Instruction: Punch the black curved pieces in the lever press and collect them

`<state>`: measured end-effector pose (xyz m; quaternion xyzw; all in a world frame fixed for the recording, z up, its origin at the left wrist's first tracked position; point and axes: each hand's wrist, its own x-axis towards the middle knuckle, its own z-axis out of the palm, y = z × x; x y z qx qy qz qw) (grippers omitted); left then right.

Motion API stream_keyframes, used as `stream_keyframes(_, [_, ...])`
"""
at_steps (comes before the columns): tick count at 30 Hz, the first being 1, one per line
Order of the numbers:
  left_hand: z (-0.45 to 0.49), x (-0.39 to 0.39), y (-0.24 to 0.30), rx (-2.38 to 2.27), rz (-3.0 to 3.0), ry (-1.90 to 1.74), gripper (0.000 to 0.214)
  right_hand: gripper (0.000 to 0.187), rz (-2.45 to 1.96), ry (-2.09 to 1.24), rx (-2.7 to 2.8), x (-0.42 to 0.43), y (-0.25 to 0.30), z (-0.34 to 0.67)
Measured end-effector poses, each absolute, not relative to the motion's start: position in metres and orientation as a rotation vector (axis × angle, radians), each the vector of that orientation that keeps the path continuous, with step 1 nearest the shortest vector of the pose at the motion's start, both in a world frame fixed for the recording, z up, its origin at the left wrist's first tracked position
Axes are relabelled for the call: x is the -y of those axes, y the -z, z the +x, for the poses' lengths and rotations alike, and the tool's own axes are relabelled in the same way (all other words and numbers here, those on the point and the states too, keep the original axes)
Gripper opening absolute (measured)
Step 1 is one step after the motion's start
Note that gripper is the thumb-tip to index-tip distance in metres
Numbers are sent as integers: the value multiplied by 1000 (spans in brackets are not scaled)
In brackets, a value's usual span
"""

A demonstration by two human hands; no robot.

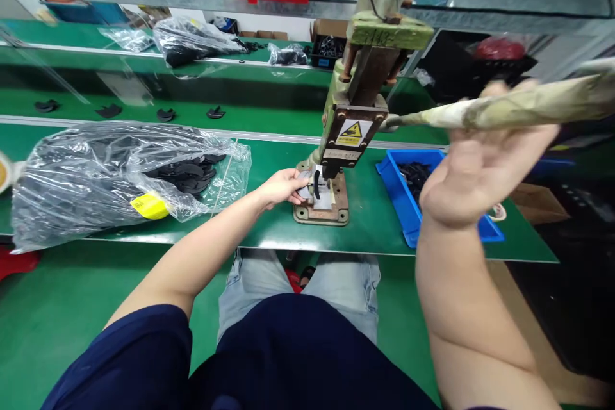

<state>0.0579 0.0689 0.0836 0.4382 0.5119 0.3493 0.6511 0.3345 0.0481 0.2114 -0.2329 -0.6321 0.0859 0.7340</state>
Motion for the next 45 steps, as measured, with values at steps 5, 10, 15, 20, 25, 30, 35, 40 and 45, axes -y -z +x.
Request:
stream_keyframes(5, [42,-30,-106,-1081,1065,-820,48,23,-762,-470,1607,-27,-104,307])
stream_keyframes(10, [50,-3,-118,-996,1082,-816,49,26,-817,-707,1771,-3,-56,268])
stream_keyframes(15, [59,13,-118,-948,1080,-805,51,22,-851,-651,1698,6,-47,257])
stream_keyframes(20, [55,10,-115,-994,1115,-799,50,18,-858,-579,1782,11,-52,257])
stream_keyframes(25, [49,10,-121,-1181,1303,-782,41,19,-817,-479,1967,9,-65,271])
stream_keyframes(30, [50,22,-131,-1396,1764,-1089,31,14,-804,-410,2036,10,-68,274])
stream_keyframes(35, [54,16,-121,-1381,1762,-945,30,13,-799,-415,2033,14,-68,271])
stream_keyframes(40, [39,7,-101,-1118,1309,-793,47,19,-849,-472,2005,16,-66,276])
stream_keyframes(45, [7,-36,-69,-1309,952,-931,49,46,-1005,-502,1922,24,-56,296])
